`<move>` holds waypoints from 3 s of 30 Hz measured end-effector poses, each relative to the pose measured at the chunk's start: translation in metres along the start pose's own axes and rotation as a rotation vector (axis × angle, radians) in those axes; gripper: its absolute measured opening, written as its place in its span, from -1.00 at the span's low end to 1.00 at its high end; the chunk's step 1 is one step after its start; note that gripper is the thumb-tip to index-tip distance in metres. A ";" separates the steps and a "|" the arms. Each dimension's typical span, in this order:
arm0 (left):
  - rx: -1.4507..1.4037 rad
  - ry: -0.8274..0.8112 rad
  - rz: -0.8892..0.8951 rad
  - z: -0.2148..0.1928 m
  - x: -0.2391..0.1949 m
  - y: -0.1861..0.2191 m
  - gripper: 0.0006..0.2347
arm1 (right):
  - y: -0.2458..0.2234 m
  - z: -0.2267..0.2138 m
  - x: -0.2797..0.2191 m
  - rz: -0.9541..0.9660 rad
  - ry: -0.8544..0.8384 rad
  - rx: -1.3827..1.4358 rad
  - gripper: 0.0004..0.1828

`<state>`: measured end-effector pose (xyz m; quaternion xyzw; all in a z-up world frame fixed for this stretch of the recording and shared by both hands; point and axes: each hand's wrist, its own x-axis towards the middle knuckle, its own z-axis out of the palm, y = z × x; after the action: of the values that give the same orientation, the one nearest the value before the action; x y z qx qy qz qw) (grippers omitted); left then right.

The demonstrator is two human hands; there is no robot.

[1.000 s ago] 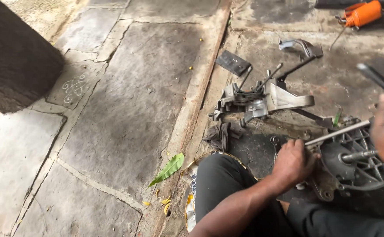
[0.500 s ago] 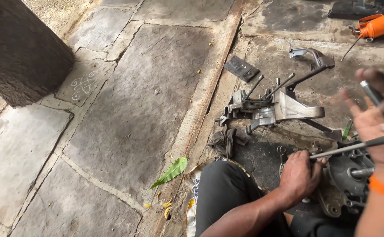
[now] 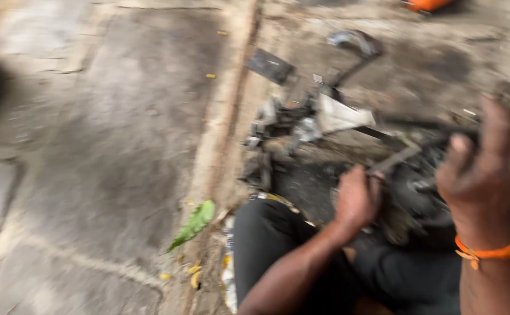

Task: The person sits on the floor working on a motorcycle engine crankcase. They use a T-handle wrench to loosen and tighten bolts on the engine casing, tap a shaft into place with a hammer, and fit small components onto the housing by hand.

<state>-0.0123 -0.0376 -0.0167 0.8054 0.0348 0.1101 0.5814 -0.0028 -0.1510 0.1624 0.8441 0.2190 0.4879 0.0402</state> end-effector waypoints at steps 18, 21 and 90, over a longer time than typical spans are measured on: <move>0.195 -0.217 0.061 -0.012 0.015 -0.013 -0.77 | -0.028 0.035 -0.006 0.415 0.050 1.586 -0.61; 0.193 -0.208 0.122 -0.011 0.010 -0.009 -0.80 | -0.025 0.044 -0.005 0.611 0.174 1.499 -0.78; -0.156 0.130 -0.190 0.004 -0.082 -0.038 -0.64 | -0.043 -0.009 -0.022 0.834 0.255 1.552 -0.57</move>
<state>-0.0887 -0.0448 -0.0647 0.7420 0.1398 0.1091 0.6465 -0.0340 -0.1226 0.1373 0.5840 0.1654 0.2671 -0.7485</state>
